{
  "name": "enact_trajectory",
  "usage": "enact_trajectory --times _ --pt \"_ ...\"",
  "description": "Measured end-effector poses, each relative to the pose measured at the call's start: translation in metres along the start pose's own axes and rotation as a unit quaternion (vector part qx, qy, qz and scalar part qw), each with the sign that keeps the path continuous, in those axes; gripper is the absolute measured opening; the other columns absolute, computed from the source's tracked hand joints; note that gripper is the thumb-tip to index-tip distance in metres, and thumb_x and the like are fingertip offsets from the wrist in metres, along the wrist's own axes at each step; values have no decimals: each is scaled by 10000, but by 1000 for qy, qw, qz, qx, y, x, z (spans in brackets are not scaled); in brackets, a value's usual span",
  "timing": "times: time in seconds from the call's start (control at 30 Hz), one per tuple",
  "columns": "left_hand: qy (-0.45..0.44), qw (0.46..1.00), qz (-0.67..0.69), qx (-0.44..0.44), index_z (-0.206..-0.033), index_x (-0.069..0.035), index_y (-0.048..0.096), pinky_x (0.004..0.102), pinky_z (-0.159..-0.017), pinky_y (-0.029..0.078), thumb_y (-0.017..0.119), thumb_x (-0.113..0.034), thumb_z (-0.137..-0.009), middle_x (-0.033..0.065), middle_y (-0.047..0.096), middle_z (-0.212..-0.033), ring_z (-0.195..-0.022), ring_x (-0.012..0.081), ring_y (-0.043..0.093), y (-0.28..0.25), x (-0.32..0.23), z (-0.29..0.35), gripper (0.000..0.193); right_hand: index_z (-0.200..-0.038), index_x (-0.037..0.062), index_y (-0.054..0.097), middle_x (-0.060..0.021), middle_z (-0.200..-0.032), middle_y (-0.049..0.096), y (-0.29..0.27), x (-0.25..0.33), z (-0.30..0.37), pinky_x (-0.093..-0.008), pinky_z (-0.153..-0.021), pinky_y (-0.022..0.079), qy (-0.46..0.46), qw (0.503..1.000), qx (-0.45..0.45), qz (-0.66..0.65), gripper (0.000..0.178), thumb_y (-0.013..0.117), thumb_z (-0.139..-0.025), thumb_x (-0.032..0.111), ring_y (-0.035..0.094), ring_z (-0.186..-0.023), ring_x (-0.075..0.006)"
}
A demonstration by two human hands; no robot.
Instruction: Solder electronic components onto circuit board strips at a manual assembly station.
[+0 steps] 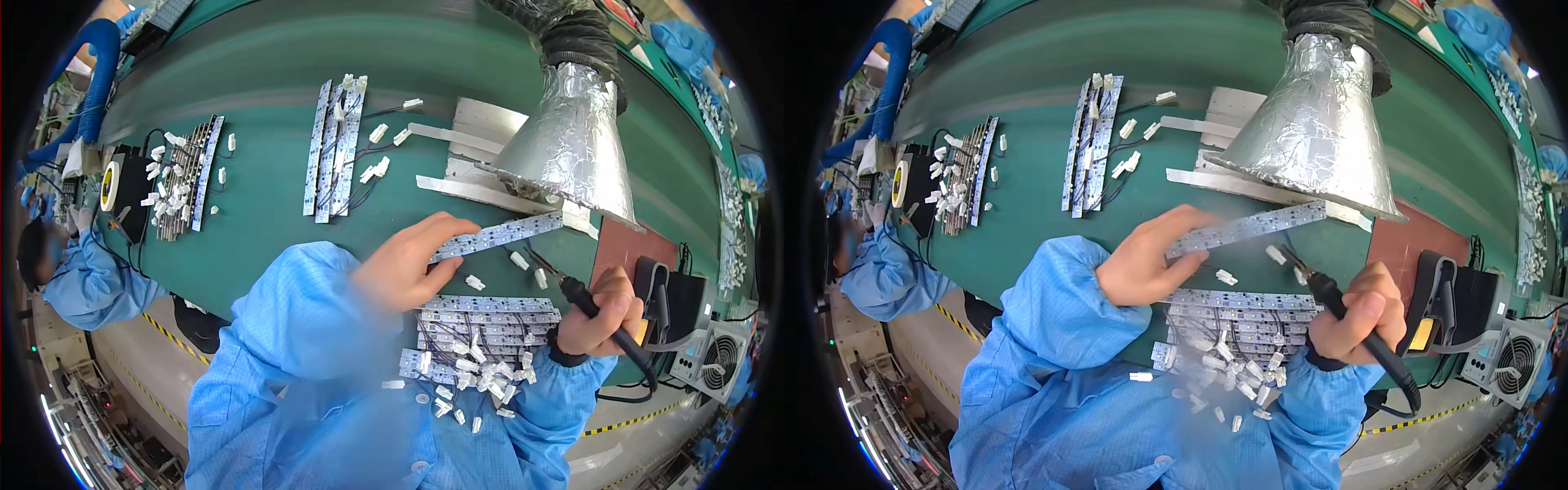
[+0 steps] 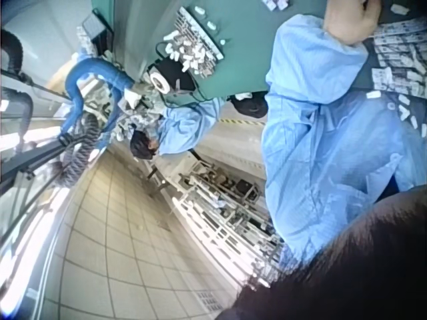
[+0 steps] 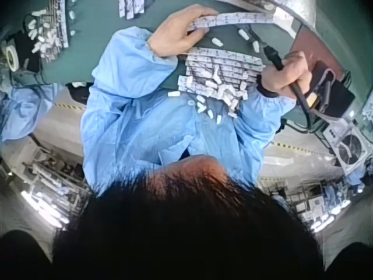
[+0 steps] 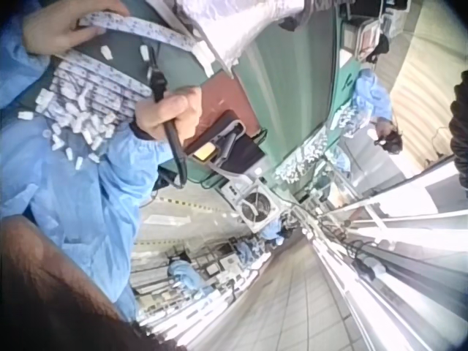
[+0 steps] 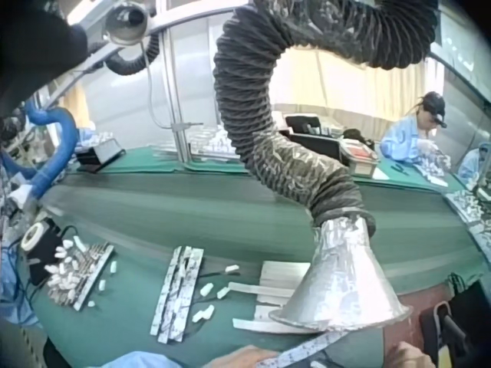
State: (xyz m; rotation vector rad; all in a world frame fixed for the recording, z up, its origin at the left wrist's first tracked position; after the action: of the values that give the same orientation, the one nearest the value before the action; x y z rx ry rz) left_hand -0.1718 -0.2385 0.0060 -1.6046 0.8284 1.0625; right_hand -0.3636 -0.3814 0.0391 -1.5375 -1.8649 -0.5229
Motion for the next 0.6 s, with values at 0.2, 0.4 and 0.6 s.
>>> enact_trajectory --times 0.2,0.4,0.6 --pt "12 1000 -10 -1 -1219 27 544 391 -887 479 595 42 -827 204 594 -1123 -1023 375 597 -6 -1 1 396 -641 32 361 -67 -541 391 10 -8 0 -316 -503 243 -17 999 27 -14 313 455 -929 107 309 -510 -129" --pt "8 1000 -11 -1 -1219 32 541 381 -869 484 593 51 -827 204 595 -1112 -1005 375 599 -4 -1 0 397 -634 21 361 -71 -537 403 11 -10 1 -312 -496 239 -2 1000 7 5 323 477 -922 110 320 -501 -126" --pt "1 1000 -9 0 -1219 36 540 380 -865 485 588 59 -826 205 595 -1105 -999 369 602 -4 -1 0 396 -634 16 358 -66 -528 388 12 -11 1 -305 -487 231 1 999 15 38 330 476 -927 114 321 -493 -116"
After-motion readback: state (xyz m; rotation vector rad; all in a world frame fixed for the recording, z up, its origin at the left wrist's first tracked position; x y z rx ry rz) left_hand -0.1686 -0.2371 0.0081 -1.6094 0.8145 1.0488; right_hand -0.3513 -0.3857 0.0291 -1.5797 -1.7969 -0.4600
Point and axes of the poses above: each hand's wrist, its own z-axis away from the middle knuckle, its own y-axis out of the palm, x = y × z, the point moved 2 cm from there along -z, towards the middle knuckle
